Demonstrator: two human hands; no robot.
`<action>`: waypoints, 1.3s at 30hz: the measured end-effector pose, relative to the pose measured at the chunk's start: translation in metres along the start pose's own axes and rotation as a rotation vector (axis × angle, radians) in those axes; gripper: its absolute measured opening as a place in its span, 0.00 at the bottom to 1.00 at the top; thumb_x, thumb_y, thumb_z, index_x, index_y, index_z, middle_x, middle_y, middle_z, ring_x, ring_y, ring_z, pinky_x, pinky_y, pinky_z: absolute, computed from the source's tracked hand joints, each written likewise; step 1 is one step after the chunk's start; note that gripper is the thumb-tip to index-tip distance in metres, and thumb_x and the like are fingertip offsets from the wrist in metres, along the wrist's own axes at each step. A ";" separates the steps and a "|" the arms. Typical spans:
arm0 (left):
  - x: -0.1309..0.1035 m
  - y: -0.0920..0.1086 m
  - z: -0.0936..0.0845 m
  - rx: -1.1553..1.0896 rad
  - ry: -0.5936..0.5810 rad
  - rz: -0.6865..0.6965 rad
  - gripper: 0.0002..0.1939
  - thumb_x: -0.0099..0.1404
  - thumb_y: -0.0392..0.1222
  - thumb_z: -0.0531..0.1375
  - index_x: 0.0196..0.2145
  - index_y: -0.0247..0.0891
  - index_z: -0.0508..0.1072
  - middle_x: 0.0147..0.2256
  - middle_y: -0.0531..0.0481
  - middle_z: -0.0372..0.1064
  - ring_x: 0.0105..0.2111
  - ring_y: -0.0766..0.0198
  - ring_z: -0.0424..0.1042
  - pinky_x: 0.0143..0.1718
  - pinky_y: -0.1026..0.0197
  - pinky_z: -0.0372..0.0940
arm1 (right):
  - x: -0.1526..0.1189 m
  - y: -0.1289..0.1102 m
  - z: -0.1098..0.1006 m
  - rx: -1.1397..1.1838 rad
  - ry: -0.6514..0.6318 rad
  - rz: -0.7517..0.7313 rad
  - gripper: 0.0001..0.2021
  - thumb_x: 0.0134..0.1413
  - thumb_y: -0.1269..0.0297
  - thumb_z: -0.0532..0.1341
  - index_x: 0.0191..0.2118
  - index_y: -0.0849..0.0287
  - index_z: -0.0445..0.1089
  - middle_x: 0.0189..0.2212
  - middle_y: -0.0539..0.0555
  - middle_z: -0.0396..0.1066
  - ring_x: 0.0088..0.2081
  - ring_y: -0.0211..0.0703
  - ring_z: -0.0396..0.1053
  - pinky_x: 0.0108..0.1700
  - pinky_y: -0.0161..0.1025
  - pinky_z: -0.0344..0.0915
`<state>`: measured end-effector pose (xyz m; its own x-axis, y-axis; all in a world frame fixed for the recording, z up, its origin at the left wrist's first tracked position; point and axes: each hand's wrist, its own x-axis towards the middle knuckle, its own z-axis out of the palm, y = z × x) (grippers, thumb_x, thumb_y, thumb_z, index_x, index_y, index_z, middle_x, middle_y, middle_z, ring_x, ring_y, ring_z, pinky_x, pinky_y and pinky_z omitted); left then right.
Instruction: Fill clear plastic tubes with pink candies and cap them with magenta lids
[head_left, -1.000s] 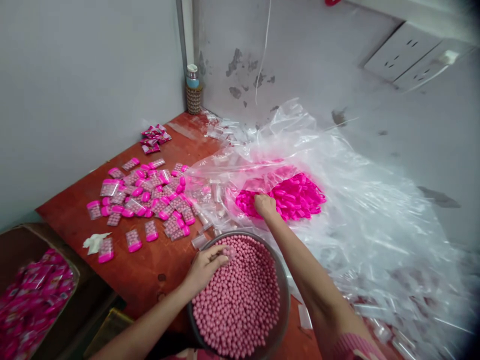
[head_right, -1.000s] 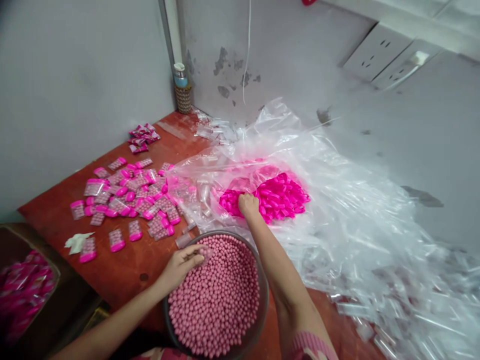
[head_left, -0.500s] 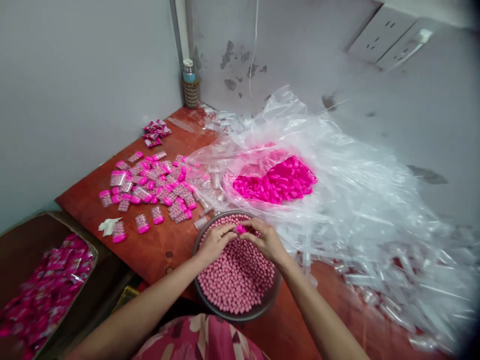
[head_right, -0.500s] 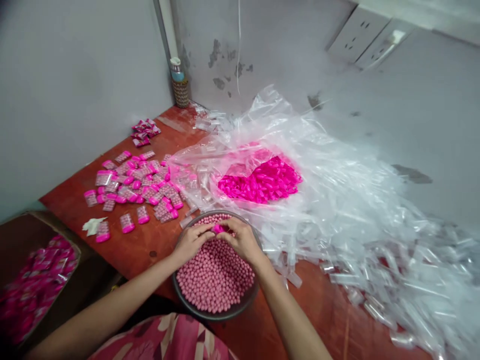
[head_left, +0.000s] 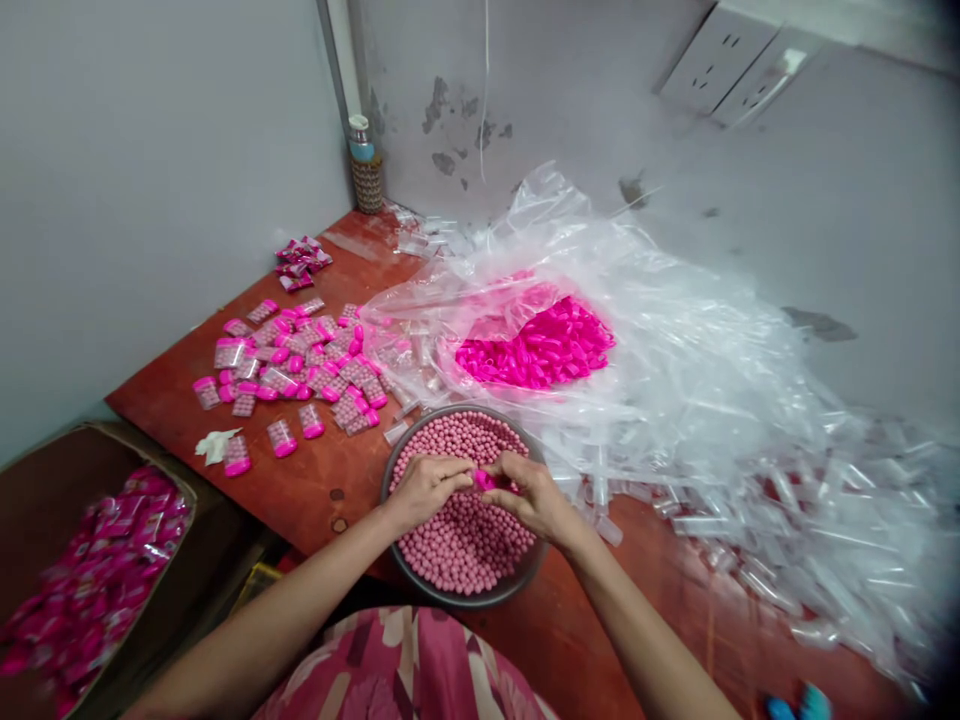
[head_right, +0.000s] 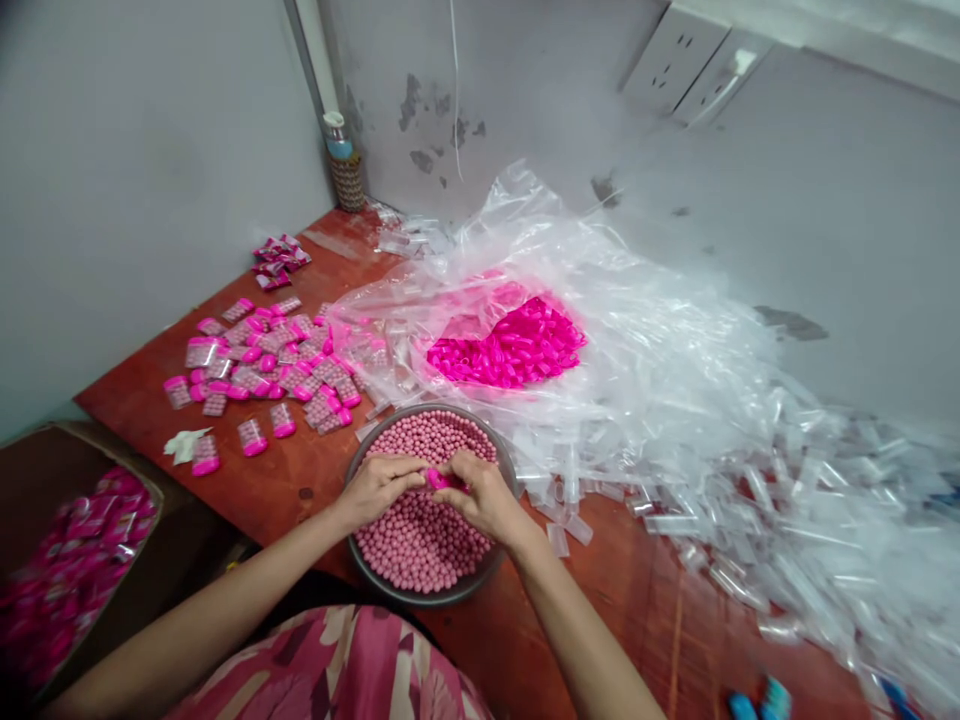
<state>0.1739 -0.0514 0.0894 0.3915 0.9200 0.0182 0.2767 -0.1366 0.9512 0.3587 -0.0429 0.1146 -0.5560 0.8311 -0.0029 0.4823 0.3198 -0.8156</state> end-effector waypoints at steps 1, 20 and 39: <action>0.000 0.003 -0.001 0.001 0.012 0.008 0.10 0.59 0.40 0.53 0.35 0.38 0.73 0.32 0.50 0.73 0.32 0.66 0.70 0.35 0.66 0.61 | 0.000 -0.001 0.001 0.027 0.025 0.008 0.06 0.49 0.63 0.57 0.32 0.60 0.65 0.26 0.50 0.63 0.28 0.36 0.60 0.31 0.33 0.57; 0.011 0.005 -0.016 -0.046 0.146 0.018 0.10 0.58 0.39 0.55 0.37 0.37 0.73 0.33 0.48 0.73 0.33 0.65 0.70 0.37 0.64 0.62 | 0.014 0.002 0.014 0.176 0.225 0.123 0.08 0.48 0.64 0.58 0.37 0.57 0.66 0.31 0.52 0.67 0.33 0.39 0.64 0.36 0.37 0.60; 0.006 0.011 -0.010 0.168 0.035 0.107 0.13 0.61 0.41 0.51 0.39 0.38 0.72 0.34 0.47 0.72 0.34 0.64 0.70 0.38 0.64 0.62 | 0.002 -0.003 0.010 -0.064 0.155 0.091 0.04 0.50 0.64 0.56 0.32 0.57 0.63 0.26 0.51 0.63 0.29 0.39 0.62 0.32 0.35 0.58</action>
<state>0.1701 -0.0440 0.1028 0.3967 0.9086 0.1302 0.3789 -0.2913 0.8784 0.3493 -0.0469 0.1111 -0.3999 0.9164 0.0181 0.5709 0.2645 -0.7772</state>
